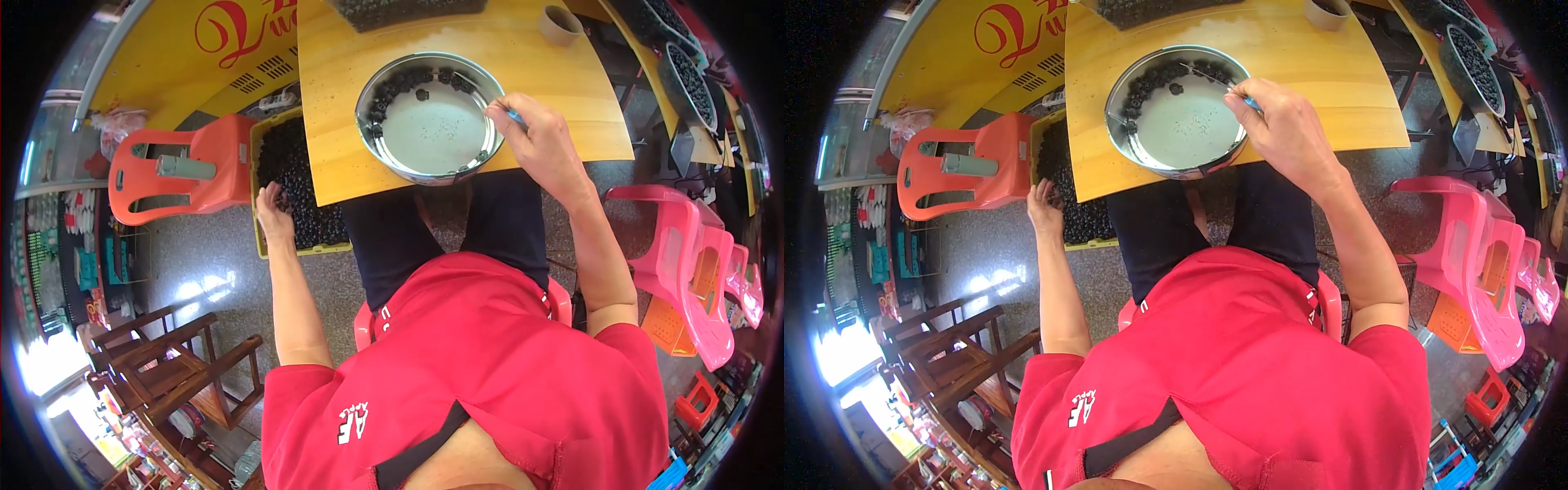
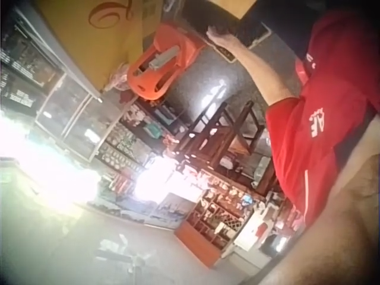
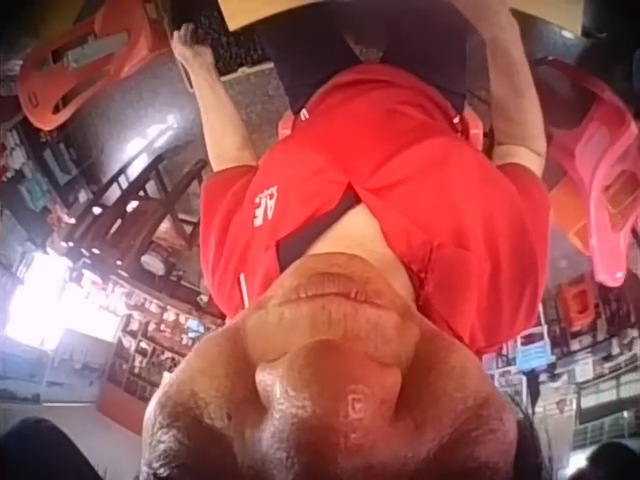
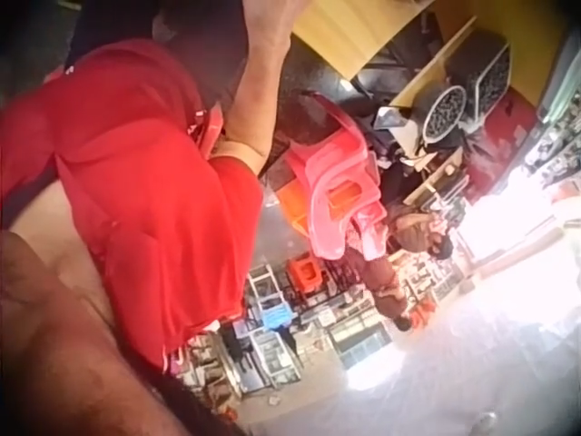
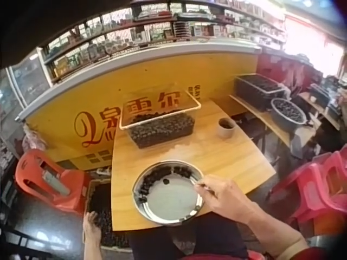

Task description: Cutting small black nuts with a knife and placing them in a metal bowl.

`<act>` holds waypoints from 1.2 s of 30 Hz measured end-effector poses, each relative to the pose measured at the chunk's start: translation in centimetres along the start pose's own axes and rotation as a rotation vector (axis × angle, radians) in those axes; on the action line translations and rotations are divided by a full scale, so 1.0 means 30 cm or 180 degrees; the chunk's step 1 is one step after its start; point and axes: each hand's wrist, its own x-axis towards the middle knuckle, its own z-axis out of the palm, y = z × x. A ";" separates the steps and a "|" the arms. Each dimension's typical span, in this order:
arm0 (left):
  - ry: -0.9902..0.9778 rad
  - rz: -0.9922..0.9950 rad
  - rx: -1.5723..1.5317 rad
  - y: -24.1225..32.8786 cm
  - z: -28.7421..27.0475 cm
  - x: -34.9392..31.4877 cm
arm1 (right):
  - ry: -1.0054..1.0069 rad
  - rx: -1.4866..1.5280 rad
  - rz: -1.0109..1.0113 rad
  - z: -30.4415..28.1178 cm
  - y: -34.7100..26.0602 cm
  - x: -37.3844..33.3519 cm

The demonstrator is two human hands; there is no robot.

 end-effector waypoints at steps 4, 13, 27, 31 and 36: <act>0.0583 0.1300 0.1623 -0.004 0.056 0.007 | -0.0080 0.0002 0.0138 -0.014 -0.014 -0.006; -0.3012 0.2190 0.2527 0.349 0.717 -0.499 | 0.0118 0.0352 0.0286 -0.002 -0.008 -0.010; -0.3553 0.3300 0.4520 0.159 0.934 -0.391 | -0.0031 0.0563 0.0359 -0.054 -0.022 -0.036; -0.3781 0.1474 0.2628 0.188 0.897 -0.474 | -0.0001 0.0959 0.0525 -0.009 0.024 -0.026; -0.3477 0.1029 0.1202 0.198 0.845 -0.572 | -0.0268 0.2131 0.0718 0.018 -0.009 -0.010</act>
